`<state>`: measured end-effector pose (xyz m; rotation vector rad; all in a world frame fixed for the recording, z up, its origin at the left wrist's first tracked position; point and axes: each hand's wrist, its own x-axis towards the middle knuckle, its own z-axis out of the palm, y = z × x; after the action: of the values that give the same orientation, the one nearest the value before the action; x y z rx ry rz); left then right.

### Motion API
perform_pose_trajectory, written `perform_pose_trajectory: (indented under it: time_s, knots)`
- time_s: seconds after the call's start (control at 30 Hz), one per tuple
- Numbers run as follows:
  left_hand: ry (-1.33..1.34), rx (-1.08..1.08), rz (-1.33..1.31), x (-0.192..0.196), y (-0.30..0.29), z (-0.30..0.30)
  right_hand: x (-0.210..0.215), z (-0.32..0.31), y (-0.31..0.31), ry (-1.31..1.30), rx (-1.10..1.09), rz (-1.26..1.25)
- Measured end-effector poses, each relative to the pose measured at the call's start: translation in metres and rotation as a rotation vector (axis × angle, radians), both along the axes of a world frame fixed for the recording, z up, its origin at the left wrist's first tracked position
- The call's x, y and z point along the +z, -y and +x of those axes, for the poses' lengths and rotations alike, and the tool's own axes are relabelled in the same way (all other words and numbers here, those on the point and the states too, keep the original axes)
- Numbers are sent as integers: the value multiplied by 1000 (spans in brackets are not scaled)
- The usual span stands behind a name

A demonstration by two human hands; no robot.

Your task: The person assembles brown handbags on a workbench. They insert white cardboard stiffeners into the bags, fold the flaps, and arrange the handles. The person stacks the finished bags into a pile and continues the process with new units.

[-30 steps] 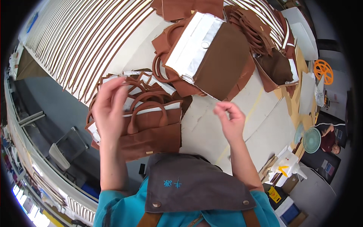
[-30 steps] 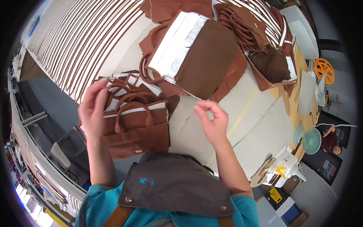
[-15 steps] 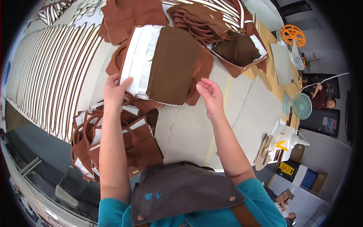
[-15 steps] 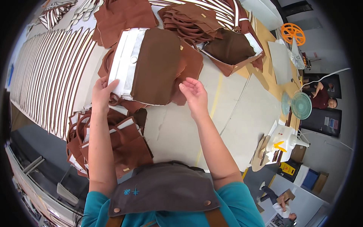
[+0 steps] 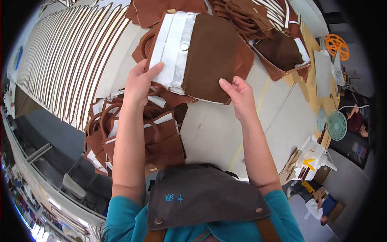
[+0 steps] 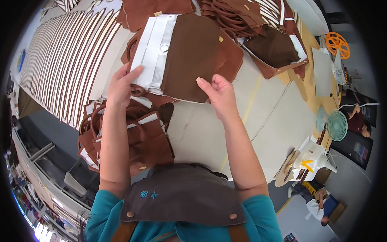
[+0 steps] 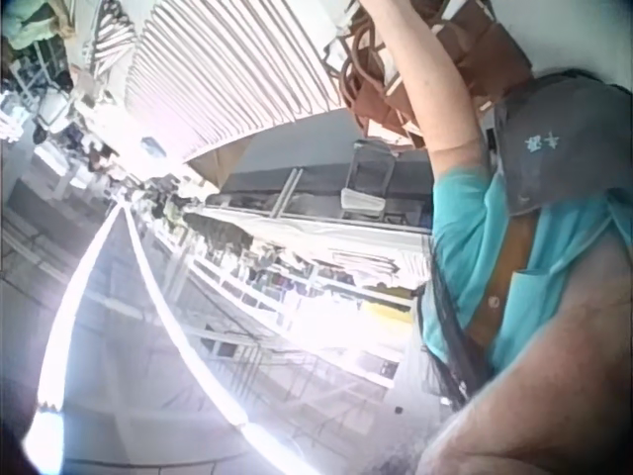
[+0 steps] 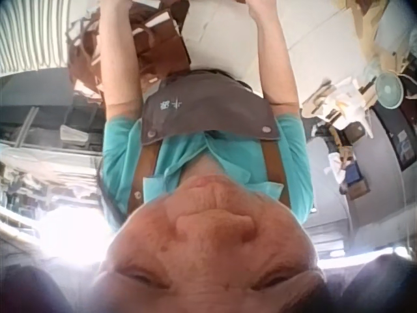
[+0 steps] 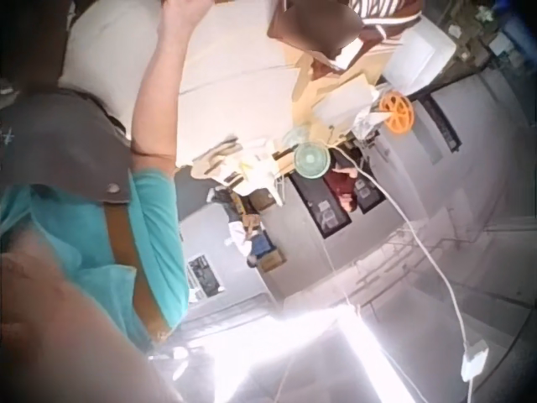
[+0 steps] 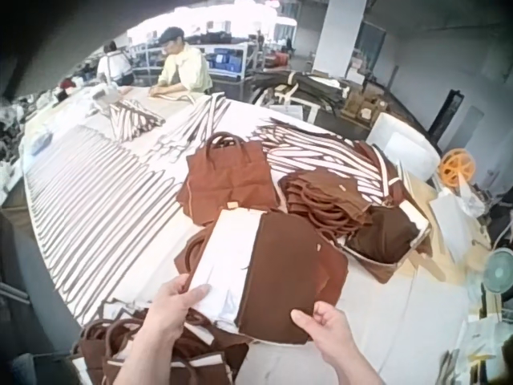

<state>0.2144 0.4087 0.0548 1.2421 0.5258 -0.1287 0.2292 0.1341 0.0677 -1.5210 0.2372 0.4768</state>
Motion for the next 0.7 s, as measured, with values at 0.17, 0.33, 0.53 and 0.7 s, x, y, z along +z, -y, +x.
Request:
perform_pose_trajectory:
  time_s: [0.17, 0.33, 0.53, 0.7]
  knots:
    - [-48, -7, -54, 14, 1, -1, 26, 4, -12, 18, 1, 157]
    - [-5, 3, -3, 12, 3, -1, 32, 4, -12, 31, -25, 205]
    - [60, -4, 73, 10, 3, -12, 42, -10, -18, 138, -75, 125]
    - [172, -94, 202, 11, 16, -18, 28, -19, 1, 279, -59, -29]
